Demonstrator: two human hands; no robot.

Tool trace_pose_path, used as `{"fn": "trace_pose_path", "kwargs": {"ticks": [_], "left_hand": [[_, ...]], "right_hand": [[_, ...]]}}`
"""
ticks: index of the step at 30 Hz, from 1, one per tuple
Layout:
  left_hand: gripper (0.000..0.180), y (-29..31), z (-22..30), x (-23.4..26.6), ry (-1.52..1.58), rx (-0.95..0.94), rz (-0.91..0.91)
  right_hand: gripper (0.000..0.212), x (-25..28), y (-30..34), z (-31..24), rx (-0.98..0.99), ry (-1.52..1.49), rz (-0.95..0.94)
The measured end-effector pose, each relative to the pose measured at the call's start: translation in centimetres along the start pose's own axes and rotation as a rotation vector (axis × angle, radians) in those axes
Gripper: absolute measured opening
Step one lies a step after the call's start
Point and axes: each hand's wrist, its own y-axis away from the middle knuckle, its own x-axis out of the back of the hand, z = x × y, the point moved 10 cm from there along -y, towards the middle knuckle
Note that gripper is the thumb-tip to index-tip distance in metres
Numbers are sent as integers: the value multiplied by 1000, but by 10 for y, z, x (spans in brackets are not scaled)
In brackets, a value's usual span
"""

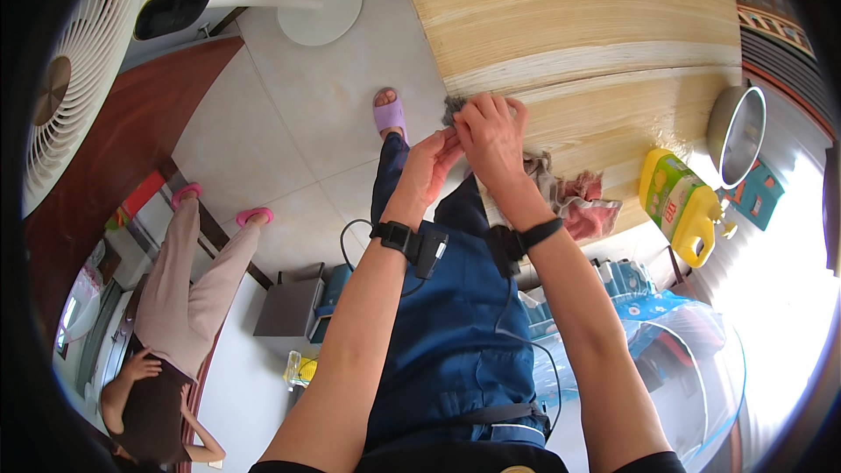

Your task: The person wipes a small blue plastic stool with a cloth, then uses a scouring pad and a cloth to scrub and wipe a wooden table surface using water and a cleaning solution from a yellow bottle.

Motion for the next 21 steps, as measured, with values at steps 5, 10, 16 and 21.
{"fn": "trace_pose_path", "kwargs": {"ticks": [5,10,16,21], "left_hand": [[31,-1,2,4,-55,49,35],[31,0,3,1,-31,52,39],[35,1,-1,5,-23,33,55],[38,3,2,1,-91,50,70]], "right_hand": [[7,-4,39,11,-26,6,5],[7,-1,59,13,-42,40,-44],[7,0,25,18,-106,44,16],[6,3,76,26,-153,47,-15]]}}
